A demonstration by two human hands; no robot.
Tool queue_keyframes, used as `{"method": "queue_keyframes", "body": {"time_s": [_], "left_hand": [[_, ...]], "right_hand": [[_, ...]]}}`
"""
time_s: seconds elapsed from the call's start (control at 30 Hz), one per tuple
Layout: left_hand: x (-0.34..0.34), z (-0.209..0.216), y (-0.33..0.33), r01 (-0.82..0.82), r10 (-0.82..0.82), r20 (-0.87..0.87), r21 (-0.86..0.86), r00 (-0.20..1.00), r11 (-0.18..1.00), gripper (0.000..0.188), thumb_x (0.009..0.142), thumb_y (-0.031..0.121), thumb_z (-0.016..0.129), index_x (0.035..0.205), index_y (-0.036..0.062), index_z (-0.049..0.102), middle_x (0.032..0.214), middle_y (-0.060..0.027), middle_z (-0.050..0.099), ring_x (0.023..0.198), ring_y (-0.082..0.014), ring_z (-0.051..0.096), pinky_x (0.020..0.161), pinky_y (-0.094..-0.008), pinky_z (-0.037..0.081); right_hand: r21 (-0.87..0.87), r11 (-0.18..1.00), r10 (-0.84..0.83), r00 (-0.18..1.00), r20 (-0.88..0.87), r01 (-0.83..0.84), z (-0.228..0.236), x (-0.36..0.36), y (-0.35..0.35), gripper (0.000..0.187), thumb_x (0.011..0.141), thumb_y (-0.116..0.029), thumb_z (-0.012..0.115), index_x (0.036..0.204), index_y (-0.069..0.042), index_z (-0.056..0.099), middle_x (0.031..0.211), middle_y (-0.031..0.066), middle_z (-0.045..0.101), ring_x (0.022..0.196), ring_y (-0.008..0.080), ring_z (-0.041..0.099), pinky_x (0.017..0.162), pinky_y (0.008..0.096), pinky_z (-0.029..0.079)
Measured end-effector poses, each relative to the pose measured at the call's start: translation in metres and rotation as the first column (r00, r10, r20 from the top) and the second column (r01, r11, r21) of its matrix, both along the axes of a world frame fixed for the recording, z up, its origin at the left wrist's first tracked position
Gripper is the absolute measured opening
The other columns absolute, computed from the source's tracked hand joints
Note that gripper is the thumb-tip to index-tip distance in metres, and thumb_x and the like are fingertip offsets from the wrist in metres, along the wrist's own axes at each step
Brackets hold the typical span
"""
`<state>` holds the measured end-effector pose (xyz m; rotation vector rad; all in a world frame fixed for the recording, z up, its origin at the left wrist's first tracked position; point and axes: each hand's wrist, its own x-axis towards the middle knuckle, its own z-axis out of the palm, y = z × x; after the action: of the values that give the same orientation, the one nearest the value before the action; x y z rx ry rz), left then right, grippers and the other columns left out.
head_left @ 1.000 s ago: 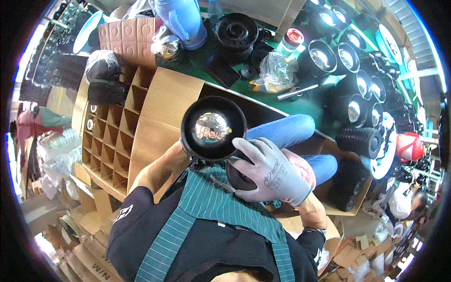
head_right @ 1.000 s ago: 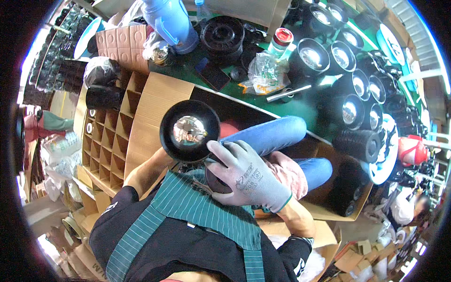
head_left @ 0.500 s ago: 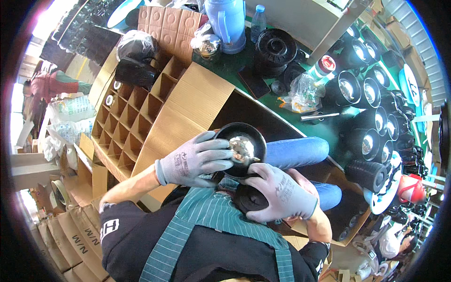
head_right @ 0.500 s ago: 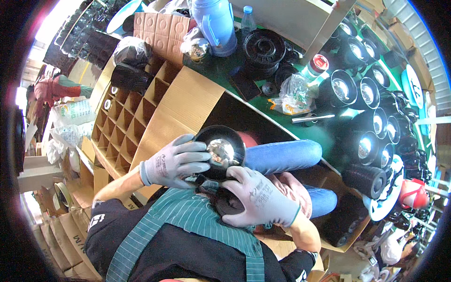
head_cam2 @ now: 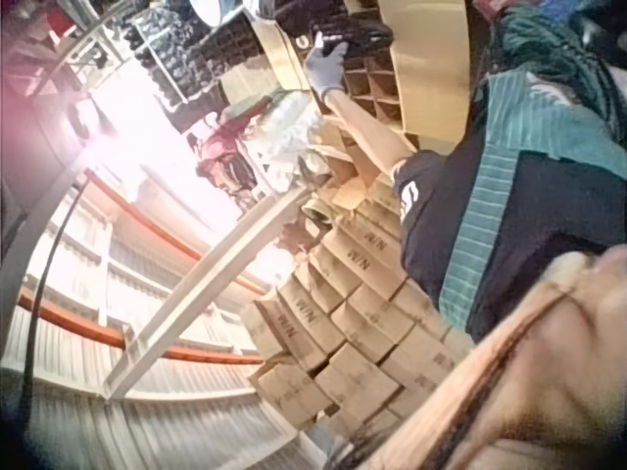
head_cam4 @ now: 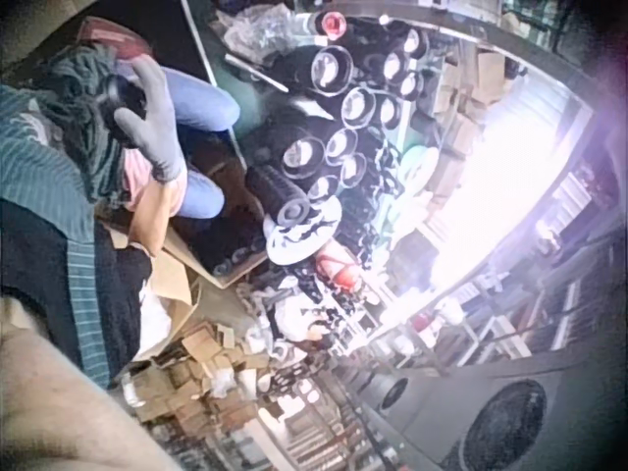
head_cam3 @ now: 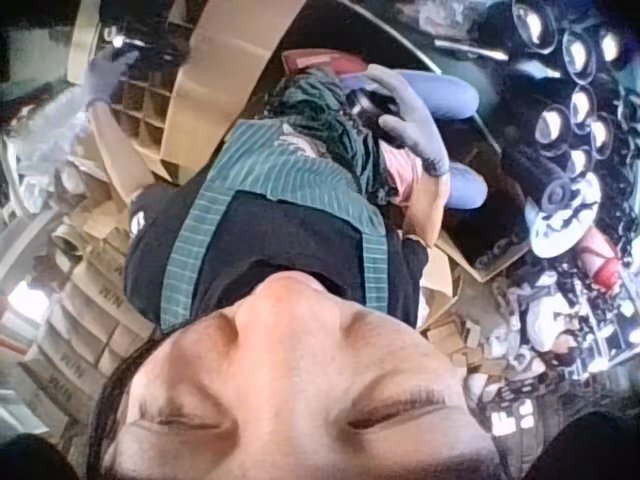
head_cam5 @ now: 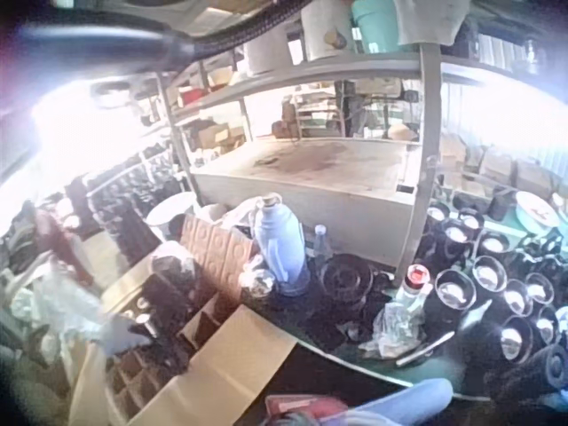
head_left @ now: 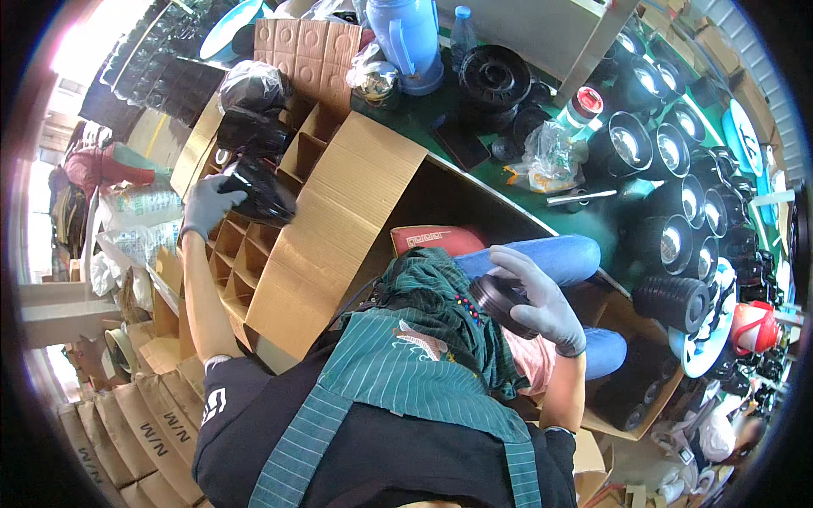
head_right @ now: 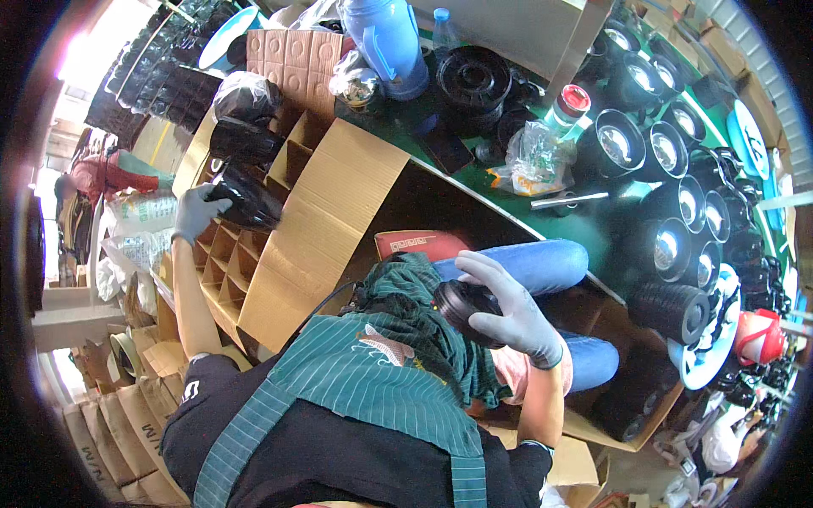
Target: The person assembles black cylindrical light fixtures by inserting a metal rod into the base and attaching a circular black plastic ring. They handle each unit one at a time, rotate it to align parts, and place the finished units on a green table.
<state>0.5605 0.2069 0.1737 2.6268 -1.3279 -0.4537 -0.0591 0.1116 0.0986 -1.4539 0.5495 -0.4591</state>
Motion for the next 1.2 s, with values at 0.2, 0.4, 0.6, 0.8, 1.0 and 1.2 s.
{"method": "queue_keyframes", "body": {"time_s": [0.2,0.4,0.6,0.8,1.0,1.2], "left_hand": [[0.185,-0.094,-0.013,-0.113,0.067,0.391,0.095,0.918,0.989,0.077,0.089,0.072,0.074,0.122,0.0024,0.080,0.114,-0.0231,0.081,0.110,-0.0388,0.077,0.099,-0.0445,0.058],[0.200,-0.166,-0.040,-0.152,0.168,0.381,-0.072,0.909,0.986,0.080,0.100,0.065,0.061,0.143,-0.0023,0.064,0.131,-0.0358,0.071,0.125,-0.0508,0.067,0.107,-0.0561,0.052],[0.194,-0.168,-0.021,-0.389,0.450,0.330,-0.234,0.830,0.891,0.087,0.103,0.072,0.048,0.154,0.0020,0.059,0.146,-0.0317,0.065,0.134,-0.0487,0.063,0.114,-0.0539,0.049],[0.043,-0.099,-0.124,0.400,0.102,0.710,-0.503,0.696,0.766,0.057,0.106,0.038,0.067,0.148,-0.0006,0.063,0.141,-0.0231,0.070,0.130,-0.0404,0.067,0.110,-0.0501,0.052],[-0.401,-0.022,-0.333,0.773,-0.826,0.304,-0.593,0.475,0.226,0.045,0.096,0.006,0.073,0.141,0.0014,0.069,0.141,-0.0166,0.072,0.133,-0.0324,0.066,0.116,-0.0418,0.048],[-0.707,-0.059,-0.557,0.852,-0.939,0.341,-0.504,0.044,-0.143,0.037,0.097,0.028,0.077,0.127,0.0058,0.078,0.124,-0.0197,0.077,0.118,-0.0354,0.073,0.104,-0.0433,0.056]], "right_hand": [[0.057,0.995,-0.079,0.997,-0.009,0.079,-0.020,-0.011,0.012,0.074,0.101,-0.039,0.074,0.160,-0.002,0.049,0.158,0.0193,0.054,0.143,0.0303,0.056,0.121,0.0440,0.043],[0.066,0.948,-0.307,0.949,-0.076,0.312,-0.034,-0.041,0.018,0.056,0.111,-0.037,0.061,0.155,-0.003,0.055,0.151,0.0177,0.061,0.139,0.0306,0.060,0.119,0.0410,0.044],[0.531,0.742,-0.561,0.812,0.159,0.409,-0.044,-0.071,0.032,0.055,0.111,-0.037,0.060,0.152,-0.001,0.059,0.142,0.0067,0.067,0.127,0.0172,0.061,0.115,0.0359,0.047],[0.879,0.395,-0.880,0.385,0.278,0.267,-0.098,-0.115,0.048,0.075,0.109,-0.063,0.049,0.153,-0.003,0.059,0.151,0.0197,0.065,0.139,0.0323,0.063,0.124,0.0512,0.045],[0.926,0.363,-0.917,0.136,0.374,-0.101,-0.116,-0.119,0.057,0.101,0.097,-0.085,0.047,0.163,-0.007,0.049,0.164,0.0275,0.049,0.148,0.0528,0.049,0.121,0.0799,0.033],[0.908,0.418,-0.903,0.120,0.412,0.029,-0.125,-0.135,0.066,0.118,0.092,-0.083,0.061,0.175,-0.008,0.021,0.174,0.0233,0.035,0.158,0.0402,0.042,0.131,0.0676,0.028]]}}
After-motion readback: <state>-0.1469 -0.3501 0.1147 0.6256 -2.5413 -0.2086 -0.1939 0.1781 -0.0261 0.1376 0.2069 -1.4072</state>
